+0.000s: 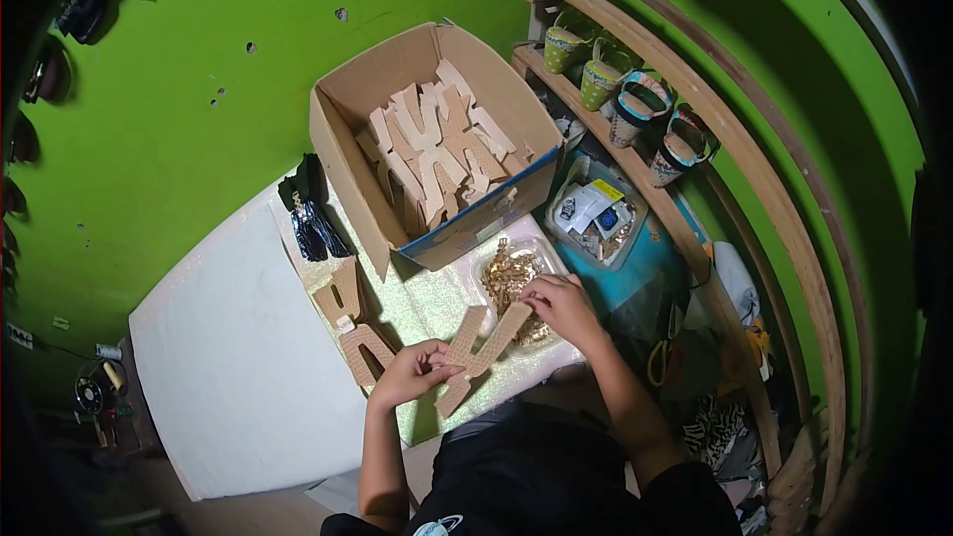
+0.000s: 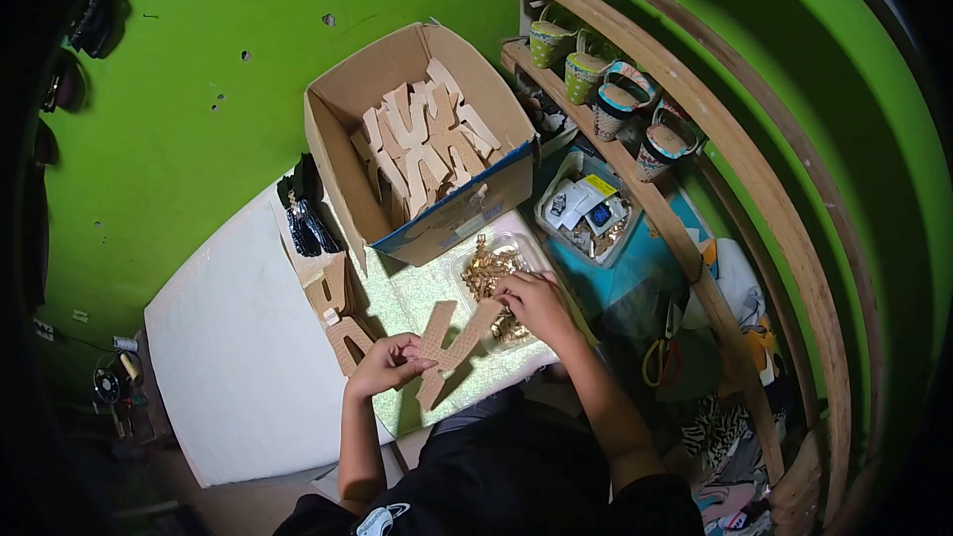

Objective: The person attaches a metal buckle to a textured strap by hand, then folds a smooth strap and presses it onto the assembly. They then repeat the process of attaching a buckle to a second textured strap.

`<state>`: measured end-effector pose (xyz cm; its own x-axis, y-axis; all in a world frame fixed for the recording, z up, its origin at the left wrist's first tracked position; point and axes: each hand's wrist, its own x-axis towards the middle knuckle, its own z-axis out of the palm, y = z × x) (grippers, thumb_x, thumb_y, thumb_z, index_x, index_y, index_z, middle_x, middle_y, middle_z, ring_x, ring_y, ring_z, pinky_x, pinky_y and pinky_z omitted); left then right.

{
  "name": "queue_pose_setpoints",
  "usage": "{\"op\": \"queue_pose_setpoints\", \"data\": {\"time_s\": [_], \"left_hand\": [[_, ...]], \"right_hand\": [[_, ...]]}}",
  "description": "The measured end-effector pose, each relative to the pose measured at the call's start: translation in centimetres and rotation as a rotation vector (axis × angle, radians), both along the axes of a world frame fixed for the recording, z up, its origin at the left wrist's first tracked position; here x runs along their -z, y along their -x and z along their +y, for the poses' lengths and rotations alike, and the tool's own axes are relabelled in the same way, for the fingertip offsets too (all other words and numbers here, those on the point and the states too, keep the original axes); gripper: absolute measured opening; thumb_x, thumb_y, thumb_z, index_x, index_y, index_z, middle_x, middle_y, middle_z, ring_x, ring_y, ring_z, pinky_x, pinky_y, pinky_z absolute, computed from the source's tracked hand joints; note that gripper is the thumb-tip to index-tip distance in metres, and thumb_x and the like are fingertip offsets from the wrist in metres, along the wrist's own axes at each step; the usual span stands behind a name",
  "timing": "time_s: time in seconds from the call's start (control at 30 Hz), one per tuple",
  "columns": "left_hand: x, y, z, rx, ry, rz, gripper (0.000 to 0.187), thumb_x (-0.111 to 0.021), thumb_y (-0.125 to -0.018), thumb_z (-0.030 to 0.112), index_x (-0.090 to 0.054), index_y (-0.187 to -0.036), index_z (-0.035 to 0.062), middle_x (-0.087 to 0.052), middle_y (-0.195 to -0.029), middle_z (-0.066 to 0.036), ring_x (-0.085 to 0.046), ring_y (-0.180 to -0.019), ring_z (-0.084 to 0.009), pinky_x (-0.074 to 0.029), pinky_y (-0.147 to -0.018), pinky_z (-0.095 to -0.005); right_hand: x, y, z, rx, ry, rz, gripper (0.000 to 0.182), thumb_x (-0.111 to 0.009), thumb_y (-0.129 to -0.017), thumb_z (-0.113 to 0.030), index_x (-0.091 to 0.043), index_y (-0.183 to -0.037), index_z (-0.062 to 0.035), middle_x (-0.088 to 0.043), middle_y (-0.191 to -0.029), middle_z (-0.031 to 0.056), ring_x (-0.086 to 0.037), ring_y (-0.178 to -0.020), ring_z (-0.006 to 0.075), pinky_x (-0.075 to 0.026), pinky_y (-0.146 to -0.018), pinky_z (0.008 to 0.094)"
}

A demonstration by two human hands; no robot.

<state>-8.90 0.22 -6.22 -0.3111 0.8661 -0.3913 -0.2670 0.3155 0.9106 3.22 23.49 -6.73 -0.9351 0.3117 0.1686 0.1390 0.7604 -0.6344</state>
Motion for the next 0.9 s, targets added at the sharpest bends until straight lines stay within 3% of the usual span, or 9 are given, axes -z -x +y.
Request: {"op": "queue_pose_setpoints", "data": {"time_s": [0.03, 0.1, 0.13, 0.3, 0.4, 0.5, 0.63, 0.83, 0.9], "left_hand": [[0.0, -0.1, 0.2, -0.002, -0.003, 0.004, 0.012, -0.059, -0.077, 0.001, -0.053, -0.088, 0.0002, -0.059, -0.075, 0.0, -0.051, -0.065, -0.0025, -0.04, -0.058, -0.0159], [0.0, -0.5, 0.3, -0.182, -0.146, -0.069, 0.014, -0.058, -0.077, -0.001, -0.051, -0.089, 0.0005, -0.06, -0.077, -0.001, -0.052, -0.066, -0.0035, -0.041, -0.058, -0.0162], [0.1, -0.6, 0.3, -0.241, -0.168, -0.079, 0.017, -0.058, -0.076, -0.003, -0.049, -0.09, 0.0009, -0.061, -0.081, -0.004, -0.056, -0.069, -0.0063, -0.043, -0.06, -0.0171], [-1.5, -2.0, 2.0, -0.503, -0.245, -0.06, 0.021, -0.054, -0.078, -0.005, -0.048, -0.098, -0.0014, -0.061, -0.091, -0.011, -0.058, -0.079, -0.0103, -0.046, -0.068, -0.0194], [-2.3, -3.5, 3.6, -0.598, -0.338, -0.085, 0.025, -0.053, -0.079, -0.005, -0.048, -0.103, -0.0033, -0.06, -0.094, -0.012, -0.058, -0.086, -0.013, -0.045, -0.077, -0.0216], [-3.3, -4.6, 4.9, -0.575, -0.359, -0.146, 0.026, -0.052, -0.08, -0.004, -0.047, -0.105, -0.0025, -0.06, -0.095, -0.012, -0.057, -0.086, -0.0126, -0.045, -0.077, -0.0211], [-3.8, -5.1, 5.9, -0.601, -0.375, -0.131, 0.026, -0.05, -0.082, -0.001, -0.046, -0.108, -0.0023, -0.06, -0.094, -0.01, -0.056, -0.083, -0.0083, -0.044, -0.072, -0.0188], [-4.7, -5.3, 5.9, -0.633, -0.39, -0.157, 0.027, -0.048, -0.084, -0.001, -0.043, -0.11, -0.002, -0.059, -0.09, -0.005, -0.054, -0.079, -0.0058, -0.041, -0.071, -0.0171], [-5.1, -5.4, 6.1, -0.647, -0.415, -0.191, 0.027, -0.047, -0.084, -0.001, -0.043, -0.11, -0.002, -0.059, -0.09, -0.004, -0.052, -0.08, -0.0052, -0.04, -0.072, -0.0169]], "right_hand": [[-0.3, -0.1, -0.1, -0.002, -0.003, 0.004, 0.006, -0.059, -0.073, -0.007, -0.056, -0.078, -0.0045, -0.058, -0.076, 0.0036, -0.056, -0.071, 0.0187, -0.037, -0.07, 0.0276], [-0.5, -0.7, -0.9, 0.18, 0.206, 0.35, 0.013, -0.06, -0.072, -0.005, -0.057, -0.084, -0.003, -0.059, -0.078, 0.0082, -0.057, -0.072, 0.0219, -0.043, -0.067, 0.0306], [-0.9, -1.2, -1.2, 0.244, 0.134, 0.425, 0.019, -0.062, -0.071, -0.001, -0.058, -0.089, -0.001, -0.059, -0.081, 0.0109, -0.058, -0.074, 0.0212, -0.046, -0.064, 0.0284], [-2.8, -2.4, -3.5, 0.365, 0.171, 0.601, 0.024, -0.061, -0.072, 0.003, -0.058, -0.095, 0.0014, -0.059, -0.084, 0.01, -0.057, -0.074, 0.0165, -0.045, -0.065, 0.0239], [-2.9, -2.0, -5.2, 0.338, 0.656, 0.686, 0.023, -0.057, -0.078, 0.0, -0.056, -0.101, 0.0033, -0.057, -0.085, 0.0049, -0.053, -0.076, 0.011, -0.04, -0.069, 0.0196], [-3.2, -2.3, -6.3, 0.229, 1.261, 0.611, 0.02, -0.051, -0.084, -0.006, -0.051, -0.102, 0.0009, -0.056, -0.083, 0.0051, -0.052, -0.073, 0.0076, -0.04, -0.066, 0.0184], [-4.7, -2.6, -6.7, 0.225, 1.344, 0.486, 0.02, -0.048, -0.084, -0.004, -0.047, -0.103, 0.0004, -0.055, -0.083, 0.0064, -0.051, -0.071, 0.0098, -0.042, -0.067, 0.0219], [-6.0, -3.4, -5.8, 0.152, 1.167, 0.403, 0.02, -0.048, -0.084, -0.004, -0.047, -0.104, 0.0014, -0.059, -0.083, 0.0088, -0.055, -0.072, 0.0099, -0.046, -0.068, 0.022], [-6.6, -3.4, -5.8, 0.137, 1.271, 0.41, 0.017, -0.048, -0.085, -0.004, -0.049, -0.1, 0.0011, -0.059, -0.084, 0.0095, -0.056, -0.072, 0.0105, -0.045, -0.067, 0.0219]]}}
